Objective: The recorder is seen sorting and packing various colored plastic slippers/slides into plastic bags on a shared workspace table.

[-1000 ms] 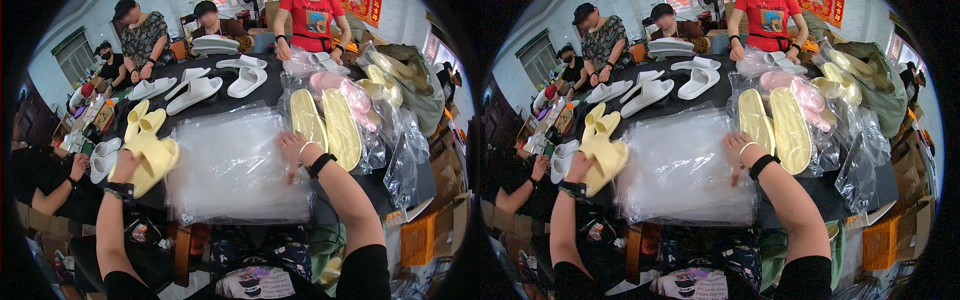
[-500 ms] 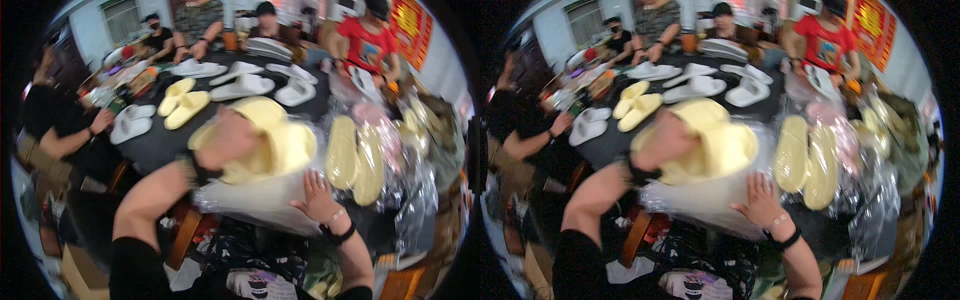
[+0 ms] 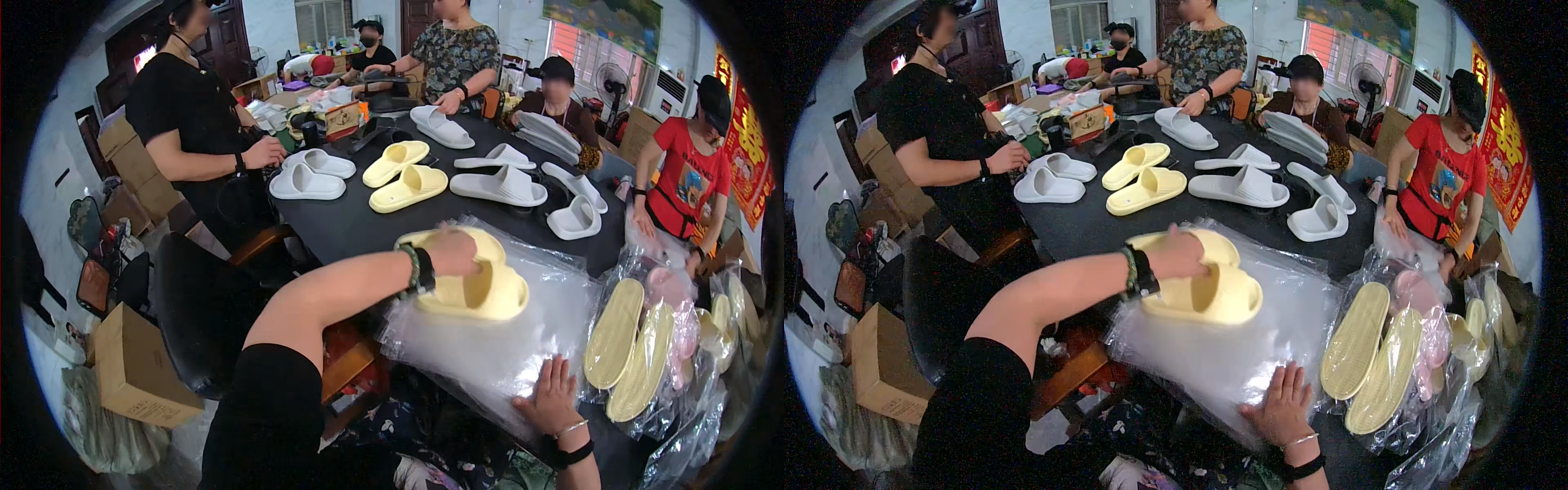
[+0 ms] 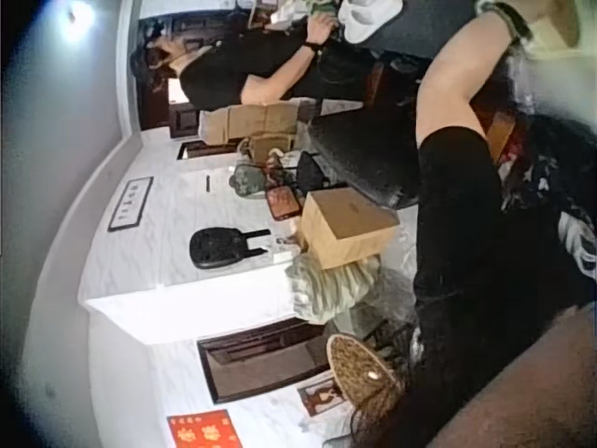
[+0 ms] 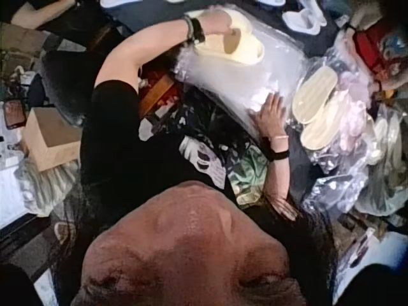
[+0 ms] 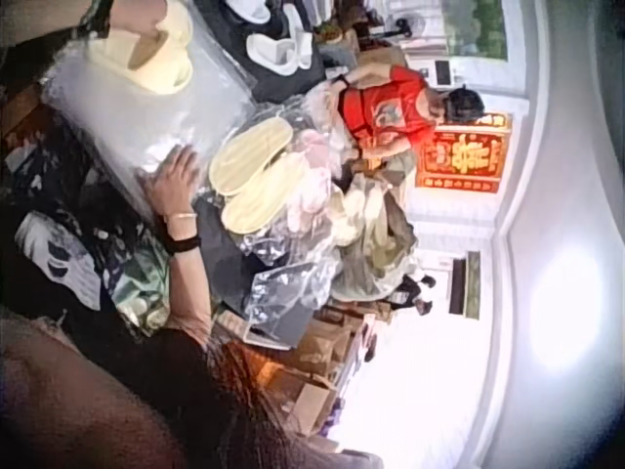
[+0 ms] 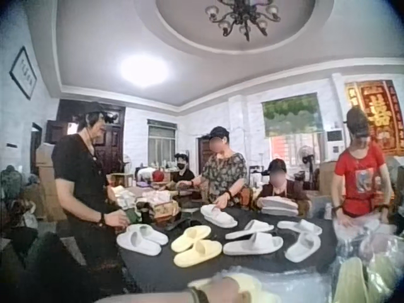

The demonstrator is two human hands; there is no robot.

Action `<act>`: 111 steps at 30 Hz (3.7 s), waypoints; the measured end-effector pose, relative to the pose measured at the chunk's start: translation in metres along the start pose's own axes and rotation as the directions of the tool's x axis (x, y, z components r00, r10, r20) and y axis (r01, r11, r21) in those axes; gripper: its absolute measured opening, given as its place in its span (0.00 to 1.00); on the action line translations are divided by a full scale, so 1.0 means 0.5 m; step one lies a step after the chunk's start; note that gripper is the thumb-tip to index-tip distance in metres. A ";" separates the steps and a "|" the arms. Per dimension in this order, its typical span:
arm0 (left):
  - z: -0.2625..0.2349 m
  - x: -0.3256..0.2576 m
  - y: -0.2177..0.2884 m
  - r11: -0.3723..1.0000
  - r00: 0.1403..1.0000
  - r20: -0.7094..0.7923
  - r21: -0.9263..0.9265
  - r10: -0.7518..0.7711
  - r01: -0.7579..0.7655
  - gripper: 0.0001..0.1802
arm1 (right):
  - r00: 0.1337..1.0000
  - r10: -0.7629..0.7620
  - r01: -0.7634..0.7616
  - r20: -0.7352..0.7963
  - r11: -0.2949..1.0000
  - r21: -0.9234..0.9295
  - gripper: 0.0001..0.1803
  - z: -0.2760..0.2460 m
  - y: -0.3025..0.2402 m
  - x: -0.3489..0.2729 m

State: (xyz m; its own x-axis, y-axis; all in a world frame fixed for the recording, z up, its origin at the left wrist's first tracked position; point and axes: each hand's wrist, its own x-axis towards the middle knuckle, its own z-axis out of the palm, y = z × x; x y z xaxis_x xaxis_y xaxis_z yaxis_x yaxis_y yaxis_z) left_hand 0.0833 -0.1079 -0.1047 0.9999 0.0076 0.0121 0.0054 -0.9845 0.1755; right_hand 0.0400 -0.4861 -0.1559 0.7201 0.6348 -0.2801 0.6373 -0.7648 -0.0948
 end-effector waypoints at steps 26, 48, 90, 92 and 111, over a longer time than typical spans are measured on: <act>0.037 -0.192 0.219 0.900 0.893 -0.147 -0.038 0.425 -0.435 0.37 | 0.996 -0.060 0.065 -0.072 0.995 0.076 0.56 -0.025 0.003 0.016; 0.117 -0.162 0.230 0.877 0.879 0.040 -0.102 0.475 -0.469 0.40 | 0.308 0.804 -0.807 -0.509 0.504 0.308 0.39 -0.123 0.386 -0.468; -0.034 -0.169 -0.094 0.350 0.840 -0.143 -0.935 -0.524 0.060 0.33 | 0.926 0.147 -0.007 -0.348 0.927 0.374 0.34 -0.130 0.034 0.011; -0.055 -0.142 -0.082 0.428 0.891 0.007 -0.875 -0.454 0.225 0.37 | 0.982 0.163 -0.063 -0.099 0.765 0.641 0.37 -0.142 0.025 0.019; -0.071 -0.019 -0.065 0.417 0.927 0.099 -0.872 -0.361 0.255 0.28 | 0.950 0.050 0.068 -0.308 0.931 0.360 0.25 -0.222 0.135 0.065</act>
State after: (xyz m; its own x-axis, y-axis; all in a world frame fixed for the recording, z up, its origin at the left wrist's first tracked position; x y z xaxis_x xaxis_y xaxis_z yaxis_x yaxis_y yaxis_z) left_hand 0.0734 -0.0698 -0.0754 0.9267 0.3450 -0.1491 0.2456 -0.2556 0.9351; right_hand 0.1369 -0.5045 -0.0655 0.8006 0.5987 0.0233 0.5430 -0.7085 -0.4508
